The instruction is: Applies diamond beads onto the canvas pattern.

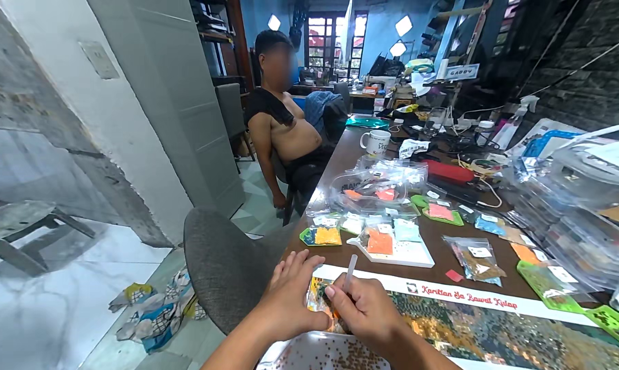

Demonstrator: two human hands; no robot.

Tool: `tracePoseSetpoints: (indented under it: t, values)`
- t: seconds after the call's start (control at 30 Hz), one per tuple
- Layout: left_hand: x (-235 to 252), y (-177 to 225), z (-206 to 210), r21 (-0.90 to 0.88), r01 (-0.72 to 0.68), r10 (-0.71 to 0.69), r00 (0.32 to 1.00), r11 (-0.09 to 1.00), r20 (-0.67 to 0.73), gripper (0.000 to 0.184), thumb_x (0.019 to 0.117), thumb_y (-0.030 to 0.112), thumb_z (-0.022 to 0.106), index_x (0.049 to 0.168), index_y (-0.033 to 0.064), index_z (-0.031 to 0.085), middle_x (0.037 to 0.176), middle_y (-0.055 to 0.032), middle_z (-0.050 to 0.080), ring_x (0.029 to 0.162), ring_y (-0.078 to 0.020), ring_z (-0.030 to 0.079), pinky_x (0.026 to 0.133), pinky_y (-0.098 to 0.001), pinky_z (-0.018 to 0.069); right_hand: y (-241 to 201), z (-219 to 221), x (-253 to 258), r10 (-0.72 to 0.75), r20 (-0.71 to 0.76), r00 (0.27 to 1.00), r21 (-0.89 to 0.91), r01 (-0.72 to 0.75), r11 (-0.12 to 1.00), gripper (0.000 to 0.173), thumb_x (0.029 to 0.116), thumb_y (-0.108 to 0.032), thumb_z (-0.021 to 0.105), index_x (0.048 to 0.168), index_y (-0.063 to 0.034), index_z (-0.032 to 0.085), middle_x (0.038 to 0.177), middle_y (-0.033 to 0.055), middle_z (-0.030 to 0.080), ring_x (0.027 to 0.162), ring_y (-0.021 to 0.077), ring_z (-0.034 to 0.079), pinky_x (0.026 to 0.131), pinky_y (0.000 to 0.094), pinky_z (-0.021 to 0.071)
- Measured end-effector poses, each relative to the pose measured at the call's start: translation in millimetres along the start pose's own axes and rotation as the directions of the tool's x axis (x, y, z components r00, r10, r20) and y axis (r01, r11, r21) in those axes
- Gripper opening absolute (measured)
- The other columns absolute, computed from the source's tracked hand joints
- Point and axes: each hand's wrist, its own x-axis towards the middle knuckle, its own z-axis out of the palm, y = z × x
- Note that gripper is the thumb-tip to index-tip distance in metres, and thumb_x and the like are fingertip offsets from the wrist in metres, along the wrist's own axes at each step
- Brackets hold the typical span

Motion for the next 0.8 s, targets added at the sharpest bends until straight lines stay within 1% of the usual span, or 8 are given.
tracePoseSetpoints:
  t: [0.07, 0.13, 0.2, 0.3, 0.43, 0.6, 0.7, 0.8]
  values:
    - [-0.2, -0.1, -0.1, -0.005, 0.000, 0.000, 1.000, 1.000, -0.001, 0.095, 0.0758, 0.040, 0.082, 0.157, 0.0213, 0.036, 0.169, -0.0134, 0.017, 0.158, -0.0341, 0.004, 0.124, -0.0585, 0.0011, -1.7, -0.6, 0.5, 0.020, 0.017, 1.000, 0.002, -0.020, 1.000, 0.035, 0.1047, -0.031, 0.049, 0.081, -0.0076, 0.061, 0.060, -0.0032, 0.048, 0.052, 0.0032, 0.045, 0.050, 0.0220, 0.0369]
    - [-0.2, -0.5, -0.5, -0.010, -0.006, 0.006, 1.000, 1.000, -0.007, 0.089, 0.0792, 0.037, 0.076, 0.157, 0.0207, 0.036, 0.169, -0.0140, 0.018, 0.157, -0.0340, 0.006, 0.124, -0.0593, 0.0028, -3.4, -1.8, 1.1, 0.042, 0.042, 0.998, 0.000, -0.042, 0.999, 0.035, 0.1045, -0.032, 0.049, 0.082, -0.0074, 0.062, 0.061, -0.0028, 0.049, 0.053, 0.0038, 0.046, 0.051, 0.0232, 0.0381]
    - [0.0, -1.5, -0.5, -0.020, -0.007, 0.007, 1.000, 1.000, -0.009, 0.086, 0.0802, 0.036, 0.073, 0.157, 0.0212, 0.037, 0.169, -0.0136, 0.017, 0.157, -0.0333, 0.007, 0.124, -0.0593, 0.0033, -5.5, -2.5, 1.6, 0.052, 0.058, 0.997, -0.008, -0.052, 0.999, 0.035, 0.1043, -0.031, 0.049, 0.083, -0.0072, 0.062, 0.061, -0.0027, 0.049, 0.054, 0.0041, 0.046, 0.051, 0.0234, 0.0379]
    - [-0.7, -1.5, -0.5, -0.027, -0.011, 0.011, 1.000, 1.000, -0.010, 0.089, 0.0776, 0.035, 0.076, 0.156, 0.0203, 0.038, 0.169, -0.0146, 0.017, 0.157, -0.0343, 0.007, 0.123, -0.0602, 0.0029, -8.2, -1.2, 0.9, 0.000, 0.049, 0.999, -0.057, 0.003, 0.998, 0.036, 0.1047, -0.030, 0.049, 0.082, -0.0049, 0.062, 0.061, 0.0006, 0.049, 0.054, 0.0069, 0.046, 0.051, 0.0246, 0.0378]
    - [-0.6, -1.6, 0.2, -0.018, -0.010, 0.010, 1.000, 1.000, -0.011, 0.092, 0.0774, 0.038, 0.081, 0.157, 0.0194, 0.037, 0.169, -0.0146, 0.018, 0.157, -0.0343, 0.007, 0.124, -0.0591, 0.0023, -9.9, 1.5, -1.0, -0.055, 0.038, 0.998, -0.119, 0.059, 0.991, 0.036, 0.1038, -0.028, 0.050, 0.081, -0.0035, 0.064, 0.061, 0.0046, 0.054, 0.054, 0.0109, 0.051, 0.051, 0.0276, 0.0409]
    - [0.5, -2.0, 0.4, -0.008, -0.004, 0.004, 1.000, 1.000, -0.005, 0.093, 0.0763, 0.036, 0.080, 0.157, 0.0204, 0.037, 0.169, -0.0144, 0.017, 0.157, -0.0340, 0.005, 0.124, -0.0587, 0.0019, -5.9, 1.1, -1.7, -0.069, -0.017, 0.997, -0.079, 0.067, 0.995, 0.036, 0.1039, -0.028, 0.050, 0.080, -0.0042, 0.063, 0.060, 0.0022, 0.052, 0.053, 0.0076, 0.048, 0.050, 0.0248, 0.0388]
    - [-0.5, -0.9, 0.1, -0.015, 0.004, -0.004, 1.000, 1.000, -0.002, 0.093, 0.0763, 0.035, 0.080, 0.158, 0.0204, 0.036, 0.169, -0.0139, 0.017, 0.158, -0.0340, 0.005, 0.124, -0.0585, 0.0016, -3.0, 0.9, -2.1, -0.063, -0.056, 0.996, -0.044, 0.060, 0.997, 0.036, 0.1042, -0.028, 0.051, 0.078, -0.0057, 0.062, 0.059, -0.0002, 0.050, 0.052, 0.0041, 0.046, 0.048, 0.0212, 0.0369]
    - [-0.4, -0.9, 0.4, -0.009, 0.001, -0.001, 1.000, 1.000, -0.007, 0.093, 0.0768, 0.037, 0.080, 0.157, 0.0201, 0.037, 0.169, -0.0140, 0.018, 0.157, -0.0343, 0.005, 0.124, -0.0586, 0.0019, -2.0, 0.9, -2.5, -0.054, -0.057, 0.997, -0.030, 0.053, 0.998, 0.036, 0.1041, -0.029, 0.051, 0.078, -0.0062, 0.061, 0.059, -0.0014, 0.049, 0.051, 0.0027, 0.045, 0.048, 0.0202, 0.0356]
